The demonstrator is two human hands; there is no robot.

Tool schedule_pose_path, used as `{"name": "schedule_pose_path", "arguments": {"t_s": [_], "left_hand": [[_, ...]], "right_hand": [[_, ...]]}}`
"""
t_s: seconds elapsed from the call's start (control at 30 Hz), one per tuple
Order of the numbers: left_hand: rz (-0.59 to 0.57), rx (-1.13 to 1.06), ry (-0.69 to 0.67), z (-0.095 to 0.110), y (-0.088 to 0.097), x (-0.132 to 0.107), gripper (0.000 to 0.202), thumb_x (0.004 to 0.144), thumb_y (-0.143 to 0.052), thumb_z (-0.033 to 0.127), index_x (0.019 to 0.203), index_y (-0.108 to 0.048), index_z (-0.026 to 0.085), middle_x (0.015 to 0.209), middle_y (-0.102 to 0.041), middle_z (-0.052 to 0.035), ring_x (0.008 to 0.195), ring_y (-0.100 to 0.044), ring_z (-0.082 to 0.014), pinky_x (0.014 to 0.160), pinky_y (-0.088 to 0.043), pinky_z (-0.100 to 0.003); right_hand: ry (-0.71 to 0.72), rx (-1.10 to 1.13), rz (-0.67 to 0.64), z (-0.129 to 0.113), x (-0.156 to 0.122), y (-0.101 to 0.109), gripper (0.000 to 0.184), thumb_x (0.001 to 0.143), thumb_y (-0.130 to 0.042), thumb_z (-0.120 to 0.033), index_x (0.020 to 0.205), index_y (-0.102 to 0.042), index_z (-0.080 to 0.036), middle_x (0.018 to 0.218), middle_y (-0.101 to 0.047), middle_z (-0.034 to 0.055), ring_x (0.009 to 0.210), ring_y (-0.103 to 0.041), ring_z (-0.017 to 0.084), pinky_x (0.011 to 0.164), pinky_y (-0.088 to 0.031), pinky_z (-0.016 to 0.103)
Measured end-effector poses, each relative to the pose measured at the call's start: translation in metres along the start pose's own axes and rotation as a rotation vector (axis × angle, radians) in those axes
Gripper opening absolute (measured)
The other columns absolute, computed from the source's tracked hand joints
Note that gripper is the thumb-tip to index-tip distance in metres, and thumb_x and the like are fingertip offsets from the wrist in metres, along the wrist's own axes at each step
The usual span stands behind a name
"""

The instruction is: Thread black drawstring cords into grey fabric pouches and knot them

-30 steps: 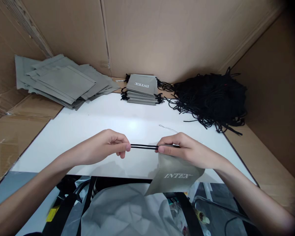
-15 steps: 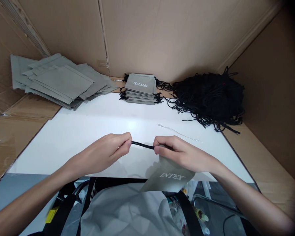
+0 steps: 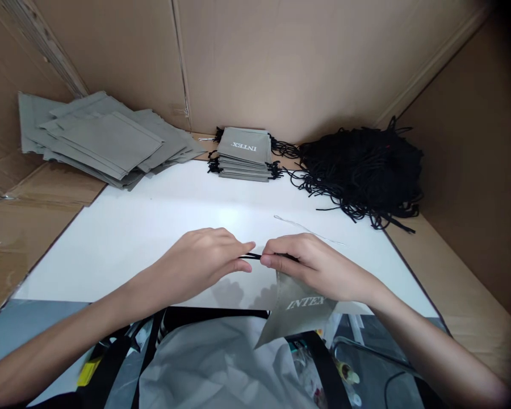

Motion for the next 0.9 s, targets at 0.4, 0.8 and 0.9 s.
{"name": "schedule_pose_path", "arguments": {"t_s": [0.4,0.8,0.9], "left_hand": [[-0.063,-0.983,0.287,-0.003,-0.016,-0.007,0.031,0.100,-0.048,0.040,0.082,-0.063,0.020,0.125,-0.059,-0.0027,0.117,-0.052,-0.0193,0.101,-0.038,-0.031],[0.682,-0.591,0.347,-0.009,-0.012,-0.003,0.031,0.101,-0.046,0.035,0.128,-0.059,0.025,0.138,-0.055,-0.0064,0.133,-0.045,-0.0221,0.115,-0.034,-0.040],[0.769,0.003,0.074,0.006,-0.001,-0.008,0.032,0.100,-0.051,0.031,0.131,-0.060,0.028,0.139,-0.057,-0.0065,0.137,-0.041,-0.0258,0.118,-0.025,-0.046]], "right_hand": [[0.181,-0.253,0.295,-0.008,-0.013,0.001,0.030,0.105,-0.043,-0.029,0.089,-0.066,-0.017,0.072,-0.062,0.0041,0.071,-0.052,0.017,0.064,-0.035,0.029],[0.169,-0.232,0.519,-0.012,-0.014,0.001,0.025,0.102,-0.048,-0.025,0.089,-0.068,-0.016,0.074,-0.065,0.0043,0.071,-0.050,0.017,0.067,-0.039,0.030],[0.101,-0.023,0.408,-0.005,-0.011,0.004,0.028,0.102,-0.050,-0.030,0.084,-0.067,-0.017,0.071,-0.063,0.0018,0.071,-0.053,0.015,0.069,-0.039,0.028]]}}
Point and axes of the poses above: each hand's wrist, its own x-axis towards the middle knuckle, its own y-axis out of the back of the hand, z = x × y, the point moved 4 cm from there along x, towards the middle knuckle
